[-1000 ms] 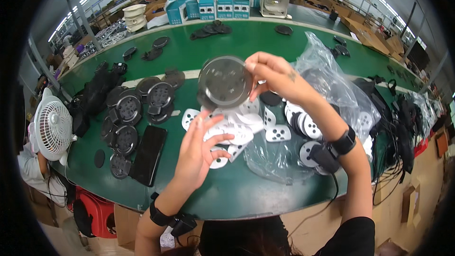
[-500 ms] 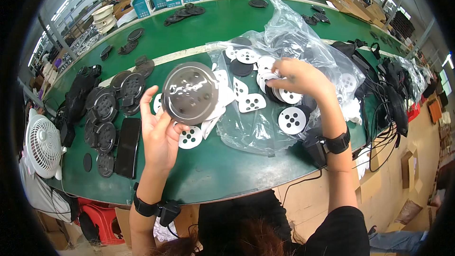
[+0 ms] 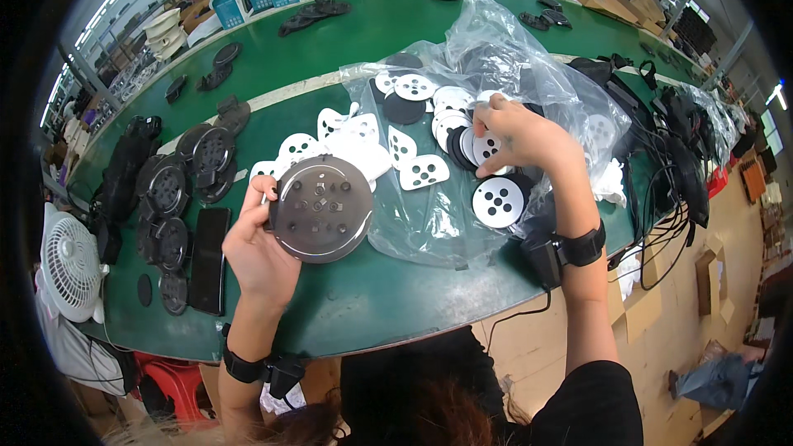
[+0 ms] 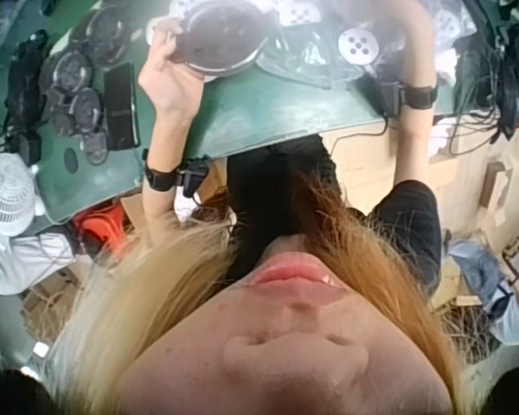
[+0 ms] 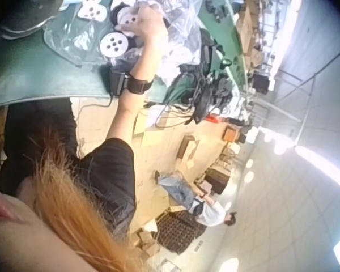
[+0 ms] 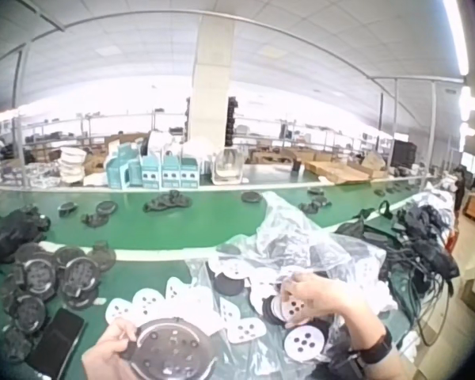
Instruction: The person is applying white adhesive gaskets or stickers to round black plastic components on a factory assembly line.
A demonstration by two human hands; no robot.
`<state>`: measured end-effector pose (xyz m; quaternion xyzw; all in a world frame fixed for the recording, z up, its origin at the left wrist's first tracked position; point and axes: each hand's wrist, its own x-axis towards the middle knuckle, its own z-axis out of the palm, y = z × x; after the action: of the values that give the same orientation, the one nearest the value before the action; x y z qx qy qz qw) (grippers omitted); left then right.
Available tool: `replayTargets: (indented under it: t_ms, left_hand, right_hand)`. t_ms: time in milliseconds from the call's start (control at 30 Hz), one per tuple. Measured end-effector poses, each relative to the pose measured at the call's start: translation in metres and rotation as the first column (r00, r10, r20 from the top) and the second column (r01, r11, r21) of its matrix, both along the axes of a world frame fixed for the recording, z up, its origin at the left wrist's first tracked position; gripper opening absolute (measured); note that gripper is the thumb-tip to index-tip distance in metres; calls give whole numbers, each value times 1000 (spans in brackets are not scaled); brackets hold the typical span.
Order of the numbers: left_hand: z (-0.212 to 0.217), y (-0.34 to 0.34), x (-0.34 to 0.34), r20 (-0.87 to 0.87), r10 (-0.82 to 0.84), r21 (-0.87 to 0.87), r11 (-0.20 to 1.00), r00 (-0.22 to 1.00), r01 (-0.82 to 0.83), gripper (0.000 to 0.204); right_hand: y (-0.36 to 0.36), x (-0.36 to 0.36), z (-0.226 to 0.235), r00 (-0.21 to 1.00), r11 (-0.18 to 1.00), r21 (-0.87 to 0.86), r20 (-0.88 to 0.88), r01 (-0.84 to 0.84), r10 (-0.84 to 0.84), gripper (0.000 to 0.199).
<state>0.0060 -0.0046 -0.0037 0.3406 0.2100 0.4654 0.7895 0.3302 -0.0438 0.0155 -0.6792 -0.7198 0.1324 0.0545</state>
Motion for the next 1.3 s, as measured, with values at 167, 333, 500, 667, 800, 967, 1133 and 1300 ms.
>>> replayTargets:
  t_ms: [167, 333, 500, 667, 800, 967, 1133, 1300]
  left_hand:
    - [-1, 0, 4, -31, 12, 39, 999, 999, -10, 16]
    - [-2, -4, 5, -243, -119, 127, 980, 963, 153, 18]
    - [0, -7, 4, -486, -331, 142, 883, 809, 447, 38]
    - [1, -17, 4, -482, -308, 174, 884, 820, 434, 47]
    - [2, -23, 2, -502, -103, 434, 829, 859, 353, 44]
    - [-4, -16, 4, -465, 51, 714, 612, 884, 341, 38]
    - [-9, -16, 5, -444, 124, 782, 537, 887, 316, 35]
    - [-11, -18, 6, -427, 194, 827, 478, 883, 295, 34]
  right_hand:
    - [-3, -2, 3, 997, 990, 123, -23, -73, 77, 28]
    - [-8, -24, 27, 988, 973, 228, -137, -40, 72, 20]
    - [-21, -85, 31, 899, 766, 628, -243, -139, 363, 20]
    - [-27, -126, 28, 764, 511, 732, 20, -450, 645, 23]
    - [-32, -132, 32, 774, 609, 686, -104, -399, 625, 23]
    - [-35, -136, 28, 820, 716, 646, -239, -265, 520, 23]
    - [-37, -137, 27, 848, 705, 664, -203, -248, 489, 24]
    - [-36, -135, 27, 815, 720, 647, -261, -251, 518, 24]
